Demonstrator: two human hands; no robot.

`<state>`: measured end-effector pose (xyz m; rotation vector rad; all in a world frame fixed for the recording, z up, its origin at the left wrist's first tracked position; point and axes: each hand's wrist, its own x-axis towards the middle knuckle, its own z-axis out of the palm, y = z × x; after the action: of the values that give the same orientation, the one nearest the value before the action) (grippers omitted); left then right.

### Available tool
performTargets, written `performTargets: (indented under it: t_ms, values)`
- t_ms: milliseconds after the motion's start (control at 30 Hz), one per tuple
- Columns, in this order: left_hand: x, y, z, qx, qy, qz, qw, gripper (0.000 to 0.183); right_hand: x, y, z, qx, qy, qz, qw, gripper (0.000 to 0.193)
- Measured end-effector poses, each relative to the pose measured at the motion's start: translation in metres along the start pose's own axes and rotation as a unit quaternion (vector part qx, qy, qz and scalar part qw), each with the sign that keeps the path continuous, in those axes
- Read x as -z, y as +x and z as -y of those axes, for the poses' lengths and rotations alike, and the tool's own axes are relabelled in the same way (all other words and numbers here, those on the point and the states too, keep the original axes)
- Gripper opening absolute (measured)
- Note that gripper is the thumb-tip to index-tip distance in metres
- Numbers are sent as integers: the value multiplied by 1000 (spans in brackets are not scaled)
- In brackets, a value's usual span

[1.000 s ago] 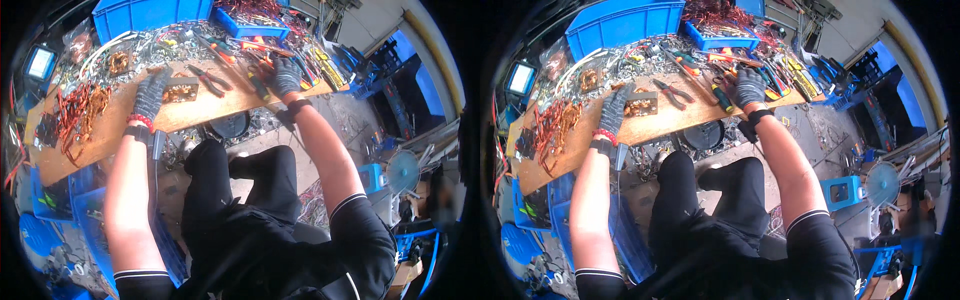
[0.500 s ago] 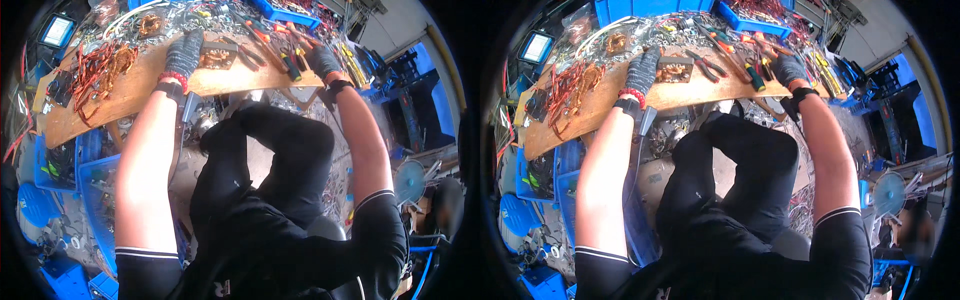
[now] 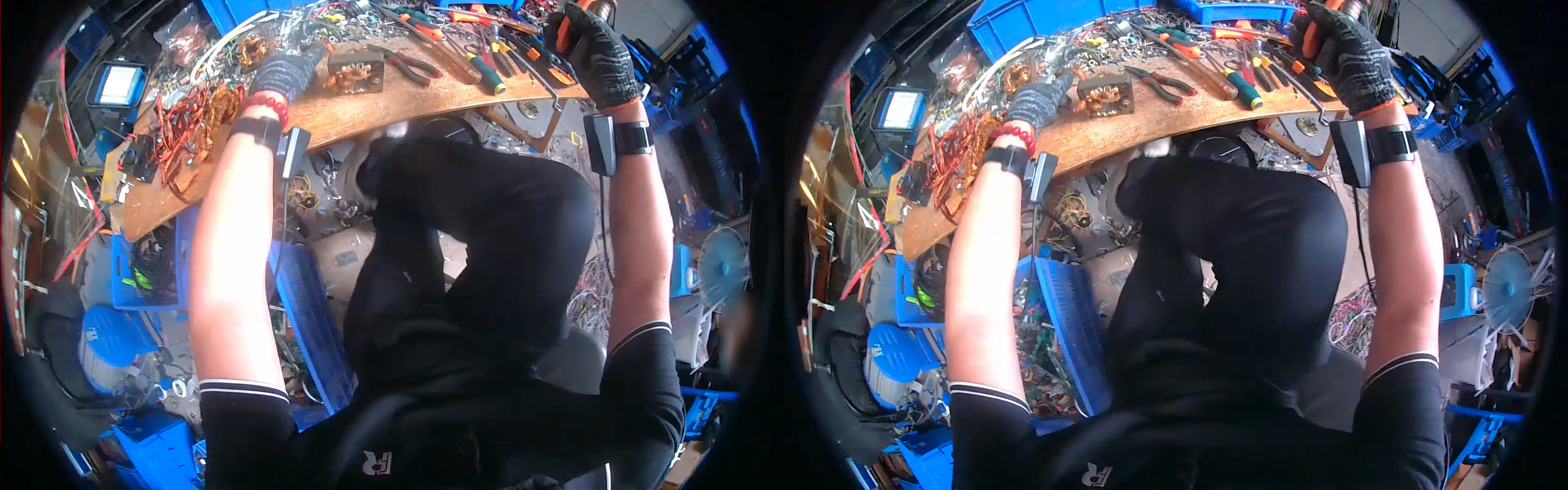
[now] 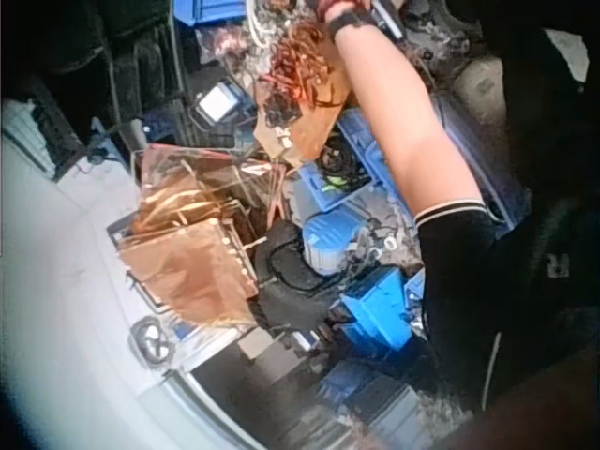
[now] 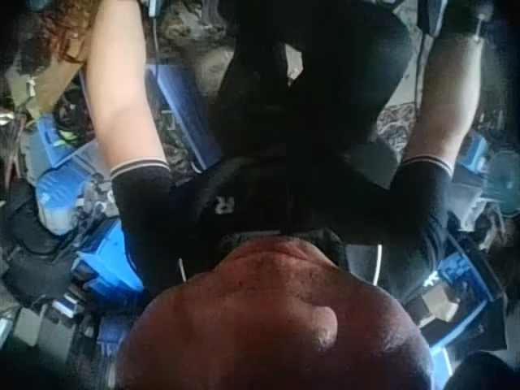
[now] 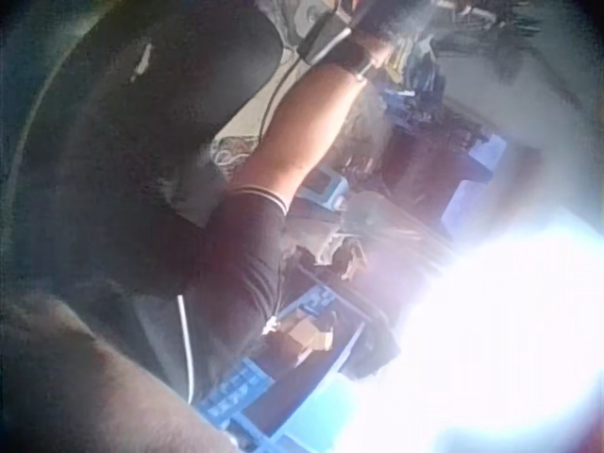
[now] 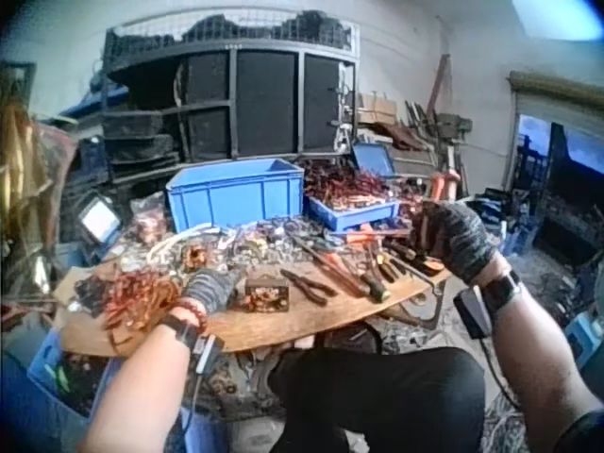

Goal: Disassembling a copper-wound motor stator using pliers and a screwdriver to remove wires and components.

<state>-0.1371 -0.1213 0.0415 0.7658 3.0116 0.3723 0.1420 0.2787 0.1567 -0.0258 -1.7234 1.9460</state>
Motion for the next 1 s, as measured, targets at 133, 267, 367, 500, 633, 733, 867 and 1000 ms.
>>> performTargets:
  t_ms: [133, 267, 367, 500, 633, 733, 867, 1000]
  values:
    - [4, -55, -20, -221, 114, -214, 945, 30, -8, -24, -1, 376, -482, 146, 778, 22]
    - [-12, -97, -85, -52, -412, -302, 858, 73, -23, -38, -24, 326, -470, 173, 802, 29]
    - [-48, -92, -110, 56, -209, -371, 903, 102, -46, -48, -50, 190, -401, 175, 879, 25]
    - [-63, -63, -96, 9, -383, -284, 879, 118, -69, -56, -90, 37, -91, 129, 987, 24]
    - [-54, -37, -56, -118, -431, -151, 882, 47, -65, -80, -111, 109, -236, 130, 957, 24]
    - [-75, 7, 23, -230, -347, -174, 892, 46, -60, -80, -146, -30, -62, 143, 987, 19]
    - [-67, -21, -9, -178, -409, -166, 880, 46, -57, -94, -131, -195, -248, 179, 932, 21]
    - [-25, -76, -43, -92, -479, -184, 853, 46, -70, -110, -132, -55, -204, 122, 970, 33]
